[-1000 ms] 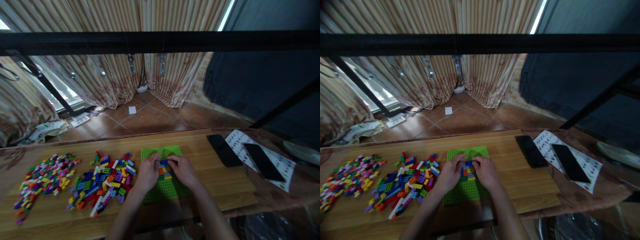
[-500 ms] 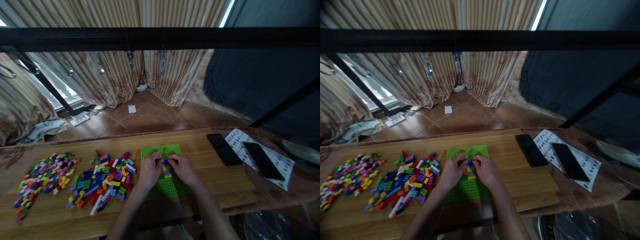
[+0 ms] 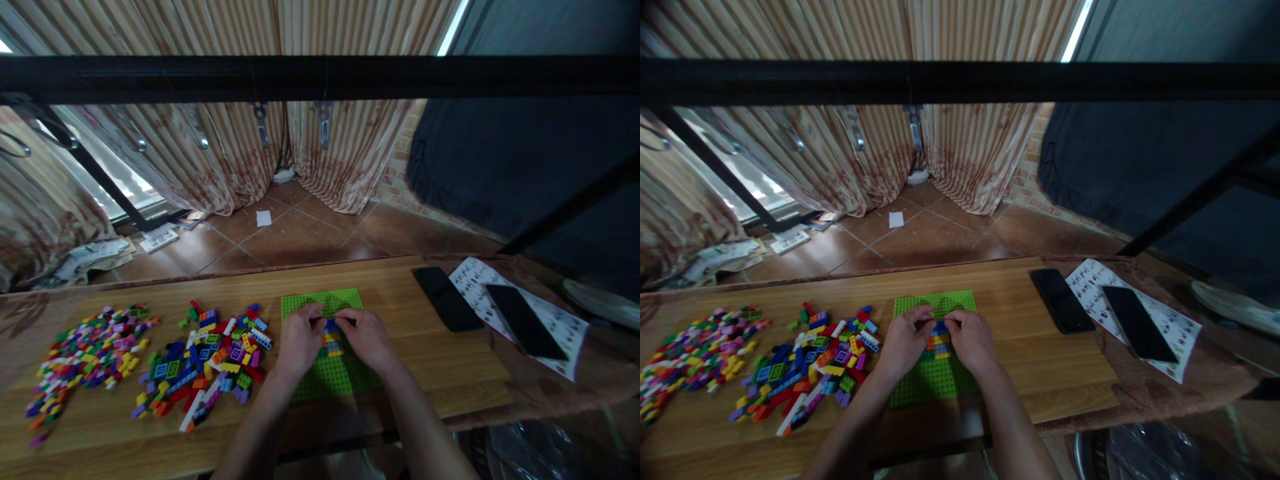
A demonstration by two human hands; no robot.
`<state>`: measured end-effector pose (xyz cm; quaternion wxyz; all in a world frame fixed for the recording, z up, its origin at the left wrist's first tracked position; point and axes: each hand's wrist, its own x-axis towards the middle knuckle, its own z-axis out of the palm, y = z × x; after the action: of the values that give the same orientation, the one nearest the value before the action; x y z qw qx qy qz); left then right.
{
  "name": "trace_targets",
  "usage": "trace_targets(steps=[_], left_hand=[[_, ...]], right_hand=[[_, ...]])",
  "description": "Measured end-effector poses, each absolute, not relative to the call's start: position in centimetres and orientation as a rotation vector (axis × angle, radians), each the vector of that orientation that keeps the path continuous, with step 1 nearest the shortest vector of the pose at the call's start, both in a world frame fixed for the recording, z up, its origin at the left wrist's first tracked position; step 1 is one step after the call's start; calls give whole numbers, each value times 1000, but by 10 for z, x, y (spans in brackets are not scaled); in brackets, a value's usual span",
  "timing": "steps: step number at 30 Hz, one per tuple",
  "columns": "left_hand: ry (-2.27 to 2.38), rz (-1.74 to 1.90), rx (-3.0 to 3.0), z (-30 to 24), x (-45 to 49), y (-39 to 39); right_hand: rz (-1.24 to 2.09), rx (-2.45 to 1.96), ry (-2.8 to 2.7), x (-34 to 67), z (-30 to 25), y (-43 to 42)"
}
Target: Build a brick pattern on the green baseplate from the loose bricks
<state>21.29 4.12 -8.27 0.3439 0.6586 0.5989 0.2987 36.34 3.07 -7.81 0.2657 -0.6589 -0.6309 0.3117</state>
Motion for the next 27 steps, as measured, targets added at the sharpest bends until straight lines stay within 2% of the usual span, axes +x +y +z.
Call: trace_targets(steps=[27], left_hand=[[1425, 772, 1616, -93, 211, 49]], right_hand=[[864, -1780, -1728, 366, -84, 34]])
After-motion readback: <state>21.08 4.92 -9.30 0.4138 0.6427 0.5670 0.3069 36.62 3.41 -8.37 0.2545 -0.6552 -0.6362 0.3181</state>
